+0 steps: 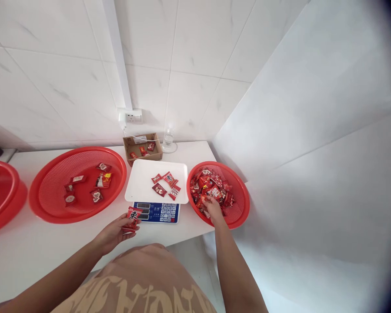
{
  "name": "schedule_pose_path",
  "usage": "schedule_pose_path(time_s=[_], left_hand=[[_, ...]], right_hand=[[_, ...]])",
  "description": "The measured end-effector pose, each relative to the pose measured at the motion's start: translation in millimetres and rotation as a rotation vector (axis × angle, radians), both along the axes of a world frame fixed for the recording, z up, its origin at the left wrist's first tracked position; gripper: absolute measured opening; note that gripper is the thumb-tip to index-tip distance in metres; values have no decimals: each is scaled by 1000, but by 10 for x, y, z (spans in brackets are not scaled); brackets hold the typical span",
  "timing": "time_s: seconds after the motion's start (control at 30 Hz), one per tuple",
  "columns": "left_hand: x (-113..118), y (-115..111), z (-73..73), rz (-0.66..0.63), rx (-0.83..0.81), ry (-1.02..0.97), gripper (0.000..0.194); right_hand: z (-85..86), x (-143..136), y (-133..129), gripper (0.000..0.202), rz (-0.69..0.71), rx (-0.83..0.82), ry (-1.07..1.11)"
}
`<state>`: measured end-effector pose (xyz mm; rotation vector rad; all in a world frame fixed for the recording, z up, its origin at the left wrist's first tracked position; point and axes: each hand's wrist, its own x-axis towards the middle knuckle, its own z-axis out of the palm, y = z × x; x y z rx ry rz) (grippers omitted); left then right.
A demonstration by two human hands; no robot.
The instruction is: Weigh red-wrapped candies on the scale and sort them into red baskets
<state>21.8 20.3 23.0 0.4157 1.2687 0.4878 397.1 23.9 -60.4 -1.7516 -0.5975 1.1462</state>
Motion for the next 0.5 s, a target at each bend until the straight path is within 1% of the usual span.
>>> schedule_pose_path(time_s=[0.07, 0.13, 0.2, 0.27, 0.3, 0.37, 0.43, 0.5], left_hand=[[0, -6, 12, 2, -12, 2, 19], [16, -4, 19, -1, -17, -7, 18], [41, 4, 24, -10, -14, -20, 16], [65, 12, 30, -13, -8, -23, 15], [73, 14, 34, -12, -5, -23, 15], [71, 9, 40, -4, 0, -22, 15], [45, -4, 36, 10, 0, -23, 16], [0, -21, 18, 39, -9, -18, 15]], right_hand=[[128, -89, 60, 35, -12, 24, 41], [273, -251, 159, 37, 20, 64, 96], [414, -466, 280, 39, 120, 121, 154], [530, -679, 393, 41, 251, 173, 156], [572, -766, 438, 44, 301, 190, 124], [617, -872, 484, 48, 349, 200, -15], [606, -879, 459, 46, 354, 187, -223], [545, -807, 354, 42, 348, 168, -436]])
